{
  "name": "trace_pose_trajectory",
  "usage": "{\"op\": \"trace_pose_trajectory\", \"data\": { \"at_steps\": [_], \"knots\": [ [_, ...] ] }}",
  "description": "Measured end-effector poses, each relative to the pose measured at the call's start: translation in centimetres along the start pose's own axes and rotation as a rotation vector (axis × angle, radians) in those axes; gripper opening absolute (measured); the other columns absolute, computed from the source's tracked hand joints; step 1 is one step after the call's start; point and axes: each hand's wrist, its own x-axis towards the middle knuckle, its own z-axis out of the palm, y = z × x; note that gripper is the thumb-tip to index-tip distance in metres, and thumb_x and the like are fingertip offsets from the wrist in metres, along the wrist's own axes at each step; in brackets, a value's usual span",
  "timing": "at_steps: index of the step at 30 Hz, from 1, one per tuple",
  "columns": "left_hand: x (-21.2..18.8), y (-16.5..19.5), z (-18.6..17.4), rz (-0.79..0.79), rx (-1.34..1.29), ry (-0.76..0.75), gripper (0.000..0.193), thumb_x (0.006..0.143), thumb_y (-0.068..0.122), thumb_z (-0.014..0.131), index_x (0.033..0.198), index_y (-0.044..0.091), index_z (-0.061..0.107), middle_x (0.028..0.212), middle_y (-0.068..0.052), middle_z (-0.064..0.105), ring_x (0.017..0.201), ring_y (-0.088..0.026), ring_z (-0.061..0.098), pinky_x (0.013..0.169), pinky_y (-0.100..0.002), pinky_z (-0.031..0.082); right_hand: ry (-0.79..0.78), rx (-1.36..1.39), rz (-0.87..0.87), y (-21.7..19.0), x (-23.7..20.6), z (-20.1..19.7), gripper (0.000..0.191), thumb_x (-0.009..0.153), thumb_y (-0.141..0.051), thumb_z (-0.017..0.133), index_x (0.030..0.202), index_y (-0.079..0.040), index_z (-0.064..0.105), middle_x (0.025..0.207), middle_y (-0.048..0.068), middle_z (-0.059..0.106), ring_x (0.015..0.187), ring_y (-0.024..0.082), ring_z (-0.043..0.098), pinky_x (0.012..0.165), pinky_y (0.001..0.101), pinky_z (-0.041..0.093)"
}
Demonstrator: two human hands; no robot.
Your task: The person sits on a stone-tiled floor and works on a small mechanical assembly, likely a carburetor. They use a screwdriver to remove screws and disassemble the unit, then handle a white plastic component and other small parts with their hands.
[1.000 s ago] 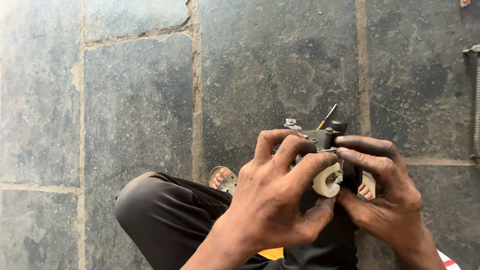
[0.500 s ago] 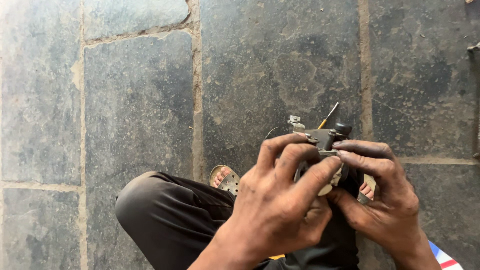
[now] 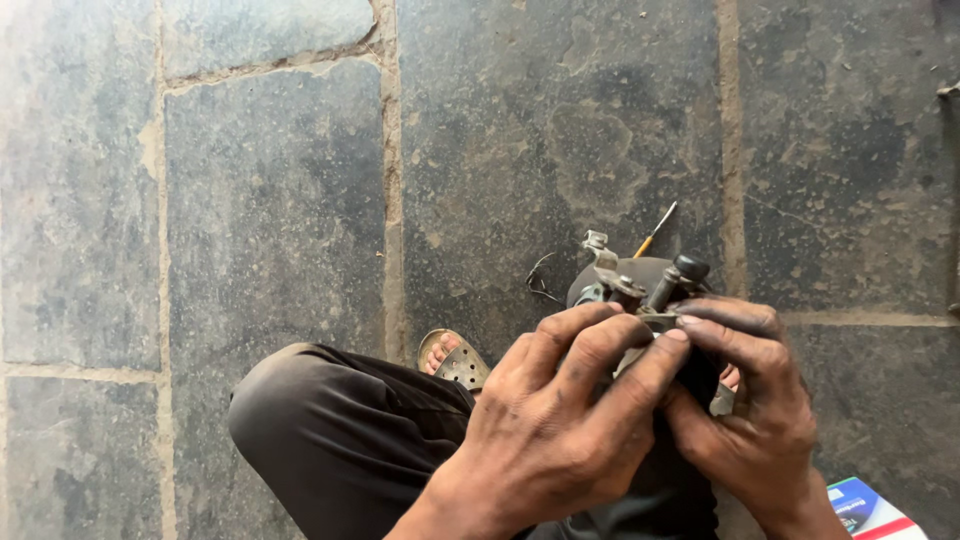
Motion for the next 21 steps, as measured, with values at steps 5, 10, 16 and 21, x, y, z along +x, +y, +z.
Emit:
{"op": "trace_pose_trajectory", "data": {
  "at_steps": [5, 10, 16, 21],
  "knots": [
    [-0.4, -0.8, -0.5, 0.073, 0.002, -0.02, 0.038, 0.1, 0.013, 0.071, 0.138, 0.009, 0.065, 0.14, -0.008, 0.065, 0.131, -0.03, 0.062, 0.105, -0.04, 0.057, 0.005, 0.019, 0.011, 0.2, -0.6, 0.2, 0.052, 0.082, 0.007, 0.077, 0.126, -0.006, 0.052, 0.127, 0.014, 0.062, 0.119, 0.024, 0.067, 0.096, 0.0304, 0.059],
    [-0.4, -0.7, -0.4, 0.121, 0.015, 0.017, 0.033, 0.101, 0.016, 0.074, 0.134, 0.016, 0.068, 0.136, -0.002, 0.067, 0.131, -0.023, 0.063, 0.116, -0.046, 0.048, 0.009, 0.051, -0.011, 0.4, -0.9, 0.2, 0.052, 0.08, 0.002, 0.076, 0.125, -0.006, 0.052, 0.127, 0.016, 0.06, 0.115, 0.024, 0.065, 0.095, 0.0324, 0.058],
    [-0.7, -1.2, -0.3, 0.152, -0.056, -0.045, 0.033, 0.106, 0.018, 0.071, 0.139, 0.021, 0.068, 0.141, -0.003, 0.064, 0.139, -0.021, 0.061, 0.129, -0.05, 0.037, -0.022, 0.11, -0.076, 0.8, -0.8, 0.2, 0.058, 0.079, -0.005, 0.081, 0.128, -0.008, 0.05, 0.13, 0.014, 0.058, 0.12, 0.024, 0.061, 0.1, 0.0326, 0.056],
    [-0.9, -2.1, -0.1, 0.192, -0.052, -0.09, 0.031, 0.095, 0.017, 0.07, 0.126, 0.018, 0.071, 0.131, -0.006, 0.068, 0.13, -0.022, 0.063, 0.121, -0.05, 0.04, -0.019, 0.024, -0.082, 1.0, -0.9, 0.2, 0.055, 0.081, -0.008, 0.081, 0.128, -0.009, 0.052, 0.13, 0.014, 0.06, 0.117, 0.025, 0.063, 0.1, 0.0347, 0.055]
  ]
}}
